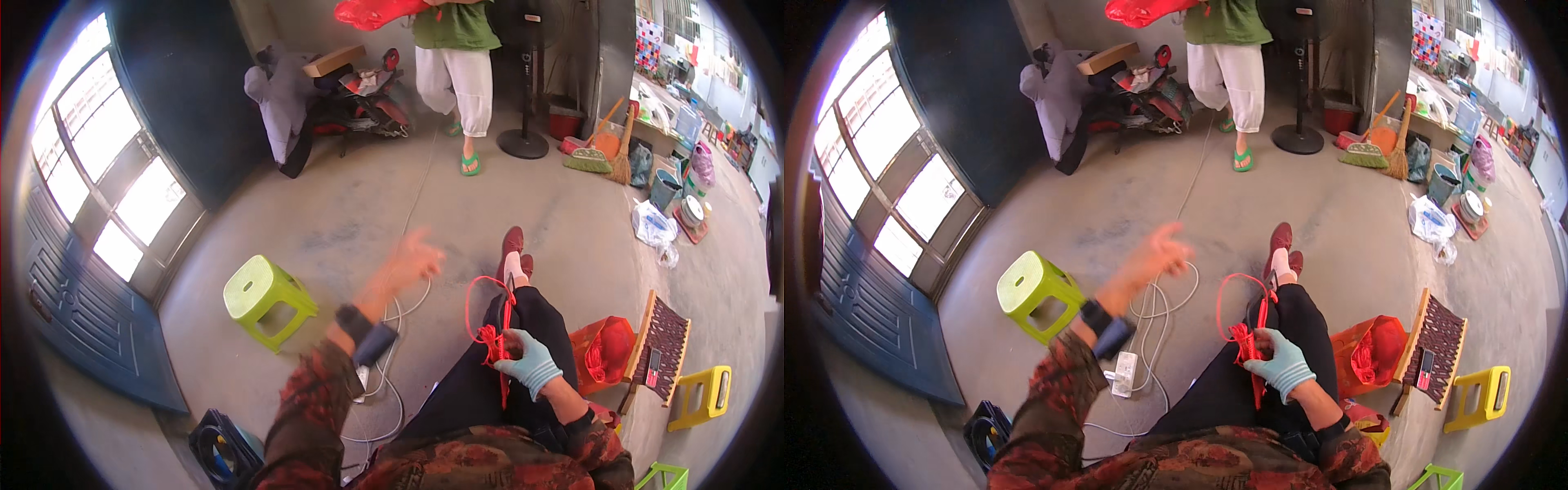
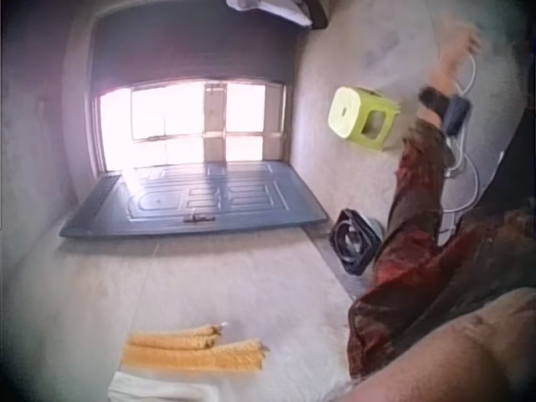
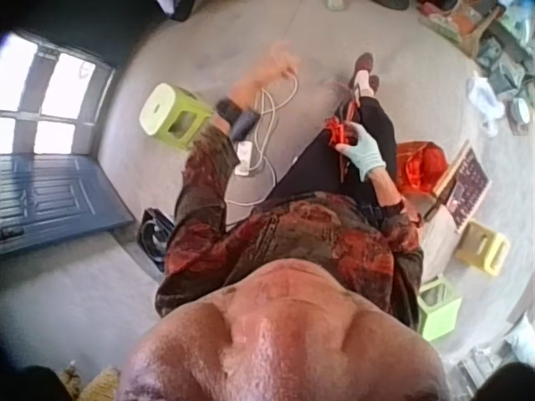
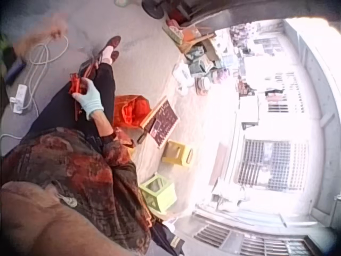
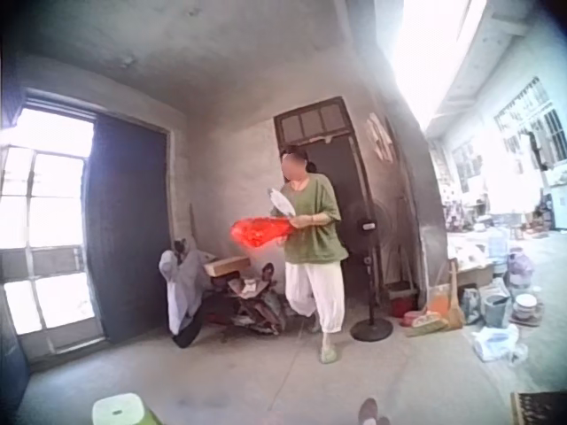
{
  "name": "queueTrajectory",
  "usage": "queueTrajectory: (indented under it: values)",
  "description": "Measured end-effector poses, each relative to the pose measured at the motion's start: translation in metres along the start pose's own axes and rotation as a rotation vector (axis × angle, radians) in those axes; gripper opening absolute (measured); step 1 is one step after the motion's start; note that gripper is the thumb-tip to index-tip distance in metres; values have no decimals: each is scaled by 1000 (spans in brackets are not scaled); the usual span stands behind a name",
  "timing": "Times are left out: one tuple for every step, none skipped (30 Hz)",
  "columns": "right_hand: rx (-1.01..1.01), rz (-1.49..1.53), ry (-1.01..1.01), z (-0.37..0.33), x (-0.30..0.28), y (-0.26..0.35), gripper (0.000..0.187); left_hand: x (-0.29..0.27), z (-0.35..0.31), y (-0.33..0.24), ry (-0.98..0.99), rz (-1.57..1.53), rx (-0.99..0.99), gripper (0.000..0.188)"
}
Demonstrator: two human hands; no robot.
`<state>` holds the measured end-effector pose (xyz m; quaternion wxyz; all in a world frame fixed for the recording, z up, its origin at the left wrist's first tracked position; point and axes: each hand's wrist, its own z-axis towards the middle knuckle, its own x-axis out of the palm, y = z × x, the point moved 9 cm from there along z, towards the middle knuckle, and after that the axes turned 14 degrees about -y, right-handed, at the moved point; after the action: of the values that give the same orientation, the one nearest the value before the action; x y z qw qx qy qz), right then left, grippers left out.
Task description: The recorder is winding red twine around a red plastic netting shuttle.
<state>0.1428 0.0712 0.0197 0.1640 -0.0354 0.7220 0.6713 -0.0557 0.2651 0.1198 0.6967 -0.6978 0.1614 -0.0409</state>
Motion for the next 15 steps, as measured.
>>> queueTrajectory:
  values:
    - [37, 27, -32, -3, -3, -11, 62, -22, 18, -20, -74, -54, 23, 68]
    - [73, 53, -66, -4, -7, -18, 62, -40, 34, -39, -146, -108, 49, 69]
    - [63, 48, -59, -8, -7, -15, 62, -54, 42, -67, -218, -73, 85, 68]
    - [50, 23, -93, -15, -10, -8, 60, -63, 45, -93, -282, -41, 119, 68]
    - [32, 1, -124, -19, -12, 0, 59, -71, 47, -107, -286, -45, 125, 68]
    - [64, 12, -115, -24, -11, 2, 56, -79, 47, -116, -301, -59, 125, 62]
    - [68, 9, -122, -24, -13, -3, 56, -79, 50, -118, -307, -73, 121, 56]
    - [141, 146, -117, -24, -12, -17, 55, -72, 45, -108, -298, -77, 115, 56]
    - [226, 285, -113, -24, -11, -35, 53, -47, 37, -84, -142, -37, 61, 48]
    - [130, 248, -167, -18, -17, -38, 48, -24, 29, -59, 17, -1, 2, 40]
    - [211, 355, -200, -12, -17, -52, 43, -6, 18, -35, 52, -8, -47, 40]
    - [127, 220, -205, -5, -18, -50, 39, 16, -3, -7, 122, 72, -125, 34]
    - [19, -15, -238, -1, -21, -29, 37, 41, -30, 27, 209, 146, -220, 30]
    - [94, 87, -176, 1, -16, -24, 39, 61, -60, 55, 273, 128, -312, 30]
    - [131, 323, -190, 1, -13, -27, 37, 72, -75, 69, 256, 54, -309, 30]
